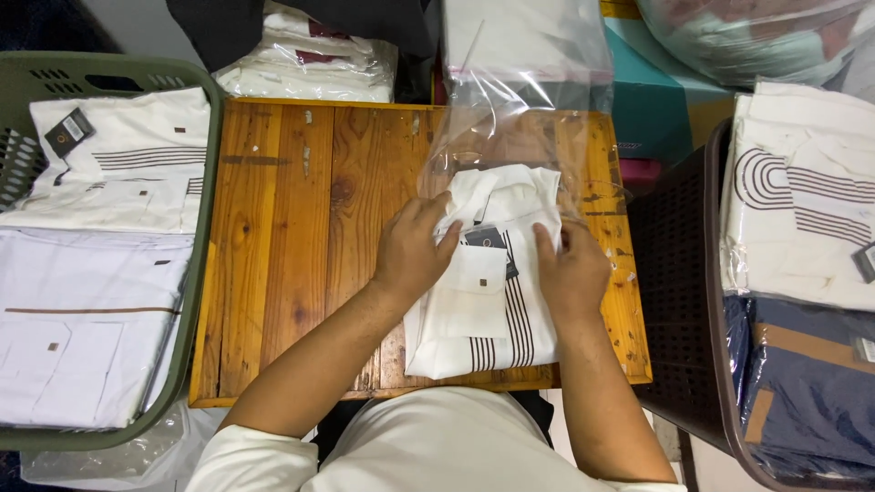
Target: Folding a shirt and carefully placing it into a plastic bag for final packaging.
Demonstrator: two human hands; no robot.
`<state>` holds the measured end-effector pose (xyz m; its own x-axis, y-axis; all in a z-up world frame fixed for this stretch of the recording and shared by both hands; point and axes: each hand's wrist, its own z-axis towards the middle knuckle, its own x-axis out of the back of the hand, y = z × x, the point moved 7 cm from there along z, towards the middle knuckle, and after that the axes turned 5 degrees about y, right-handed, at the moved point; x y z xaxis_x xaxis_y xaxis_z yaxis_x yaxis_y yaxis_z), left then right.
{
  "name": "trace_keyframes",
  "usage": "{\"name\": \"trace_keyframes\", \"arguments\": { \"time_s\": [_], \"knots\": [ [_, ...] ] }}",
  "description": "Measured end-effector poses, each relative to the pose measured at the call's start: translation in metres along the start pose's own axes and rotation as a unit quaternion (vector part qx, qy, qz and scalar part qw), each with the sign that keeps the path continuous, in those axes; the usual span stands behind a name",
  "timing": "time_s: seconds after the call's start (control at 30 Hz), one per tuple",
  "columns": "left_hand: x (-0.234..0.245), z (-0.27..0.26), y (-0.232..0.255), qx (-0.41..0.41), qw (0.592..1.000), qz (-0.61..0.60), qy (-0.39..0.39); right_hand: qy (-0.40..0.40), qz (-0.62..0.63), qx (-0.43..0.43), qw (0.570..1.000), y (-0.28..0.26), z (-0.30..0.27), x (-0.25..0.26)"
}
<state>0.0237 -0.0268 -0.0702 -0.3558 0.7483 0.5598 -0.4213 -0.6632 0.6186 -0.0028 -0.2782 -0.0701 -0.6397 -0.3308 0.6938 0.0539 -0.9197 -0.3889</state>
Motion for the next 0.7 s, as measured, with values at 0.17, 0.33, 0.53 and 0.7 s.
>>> {"name": "trace_keyframes", "arguments": {
  "time_s": [0.17, 0.33, 0.53, 0.7],
  "knots": [
    [-0.003, -0.001, -0.007, -0.067, 0.988, 0.116, 0.075, -0.014, -0.019, 0.055, 0.998, -0.012, -0.012, 0.009],
    [0.004, -0.008, 0.005, -0.115, 0.969, 0.197, 0.090, 0.076, 0.025, 0.027, 0.996, 0.010, 0.005, 0.036],
    [0.023, 0.019, 0.000, 0.099, 0.986, -0.045, -0.126, -0.258, 0.165, -0.229, 0.924, -0.013, 0.049, -0.003],
    [-0.015, 0.045, -0.067, 0.417, 0.834, -0.334, -0.135, -0.205, 0.218, -0.242, 0.923, 0.006, 0.044, -0.017]
  ]
}}
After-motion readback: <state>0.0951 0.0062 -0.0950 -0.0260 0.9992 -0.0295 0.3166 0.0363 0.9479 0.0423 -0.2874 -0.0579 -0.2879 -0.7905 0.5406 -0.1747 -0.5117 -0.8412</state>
